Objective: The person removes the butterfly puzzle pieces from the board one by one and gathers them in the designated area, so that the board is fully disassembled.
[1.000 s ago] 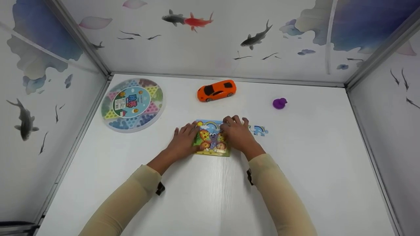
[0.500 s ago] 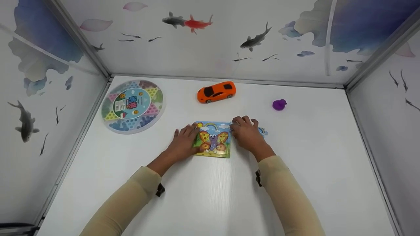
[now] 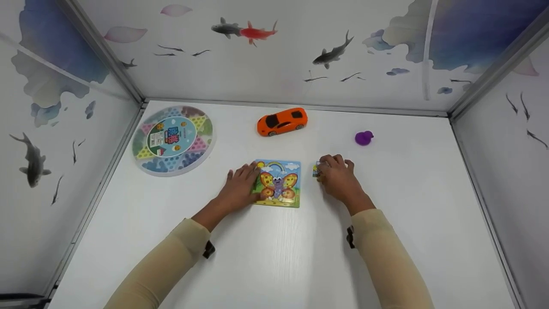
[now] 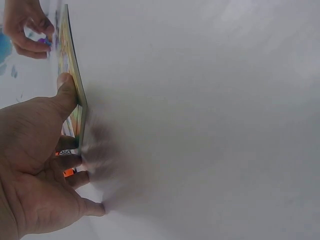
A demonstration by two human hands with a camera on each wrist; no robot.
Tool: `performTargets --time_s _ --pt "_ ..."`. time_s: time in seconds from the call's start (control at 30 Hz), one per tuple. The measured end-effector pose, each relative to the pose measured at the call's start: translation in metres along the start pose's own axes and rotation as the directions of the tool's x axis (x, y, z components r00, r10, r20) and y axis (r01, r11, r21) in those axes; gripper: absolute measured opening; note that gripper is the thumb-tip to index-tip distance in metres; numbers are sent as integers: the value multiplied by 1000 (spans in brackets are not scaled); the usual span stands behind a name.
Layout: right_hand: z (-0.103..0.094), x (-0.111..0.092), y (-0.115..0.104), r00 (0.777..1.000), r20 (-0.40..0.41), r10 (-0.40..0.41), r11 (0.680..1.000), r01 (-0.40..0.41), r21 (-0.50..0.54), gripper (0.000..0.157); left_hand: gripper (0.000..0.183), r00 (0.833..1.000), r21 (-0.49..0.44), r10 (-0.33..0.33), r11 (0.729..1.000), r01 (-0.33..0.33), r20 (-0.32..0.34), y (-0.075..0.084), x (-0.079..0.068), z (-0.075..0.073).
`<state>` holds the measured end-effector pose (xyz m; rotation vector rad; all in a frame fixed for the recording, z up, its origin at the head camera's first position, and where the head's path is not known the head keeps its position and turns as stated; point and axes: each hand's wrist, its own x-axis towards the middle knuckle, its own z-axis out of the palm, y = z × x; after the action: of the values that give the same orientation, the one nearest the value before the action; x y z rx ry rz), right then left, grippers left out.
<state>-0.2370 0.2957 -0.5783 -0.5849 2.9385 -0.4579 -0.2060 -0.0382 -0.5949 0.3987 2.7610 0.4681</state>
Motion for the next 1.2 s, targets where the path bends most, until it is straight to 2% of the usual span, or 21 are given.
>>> performTargets --time_s 0.27,0.57,0.93,1.2 --pt "-6 -9 16 1000 2 21 1000 -21 -6 39 94 1000 5 1 1000 -1 5 -1 0 0" --pt "-9 -22 35 999 -34 39 999 -39 -8 38 94 1000 0 0 1000 0 7 0 -1 0" --pt "-18 -35 48 996 -22 89 995 -90 -37 41 95 1000 12 -5 1000 5 9 1 1 0" --pt "-19 -42 56 992 7 127 992 -127 1 44 94 1000 10 -4 1000 4 1 0 1 1"
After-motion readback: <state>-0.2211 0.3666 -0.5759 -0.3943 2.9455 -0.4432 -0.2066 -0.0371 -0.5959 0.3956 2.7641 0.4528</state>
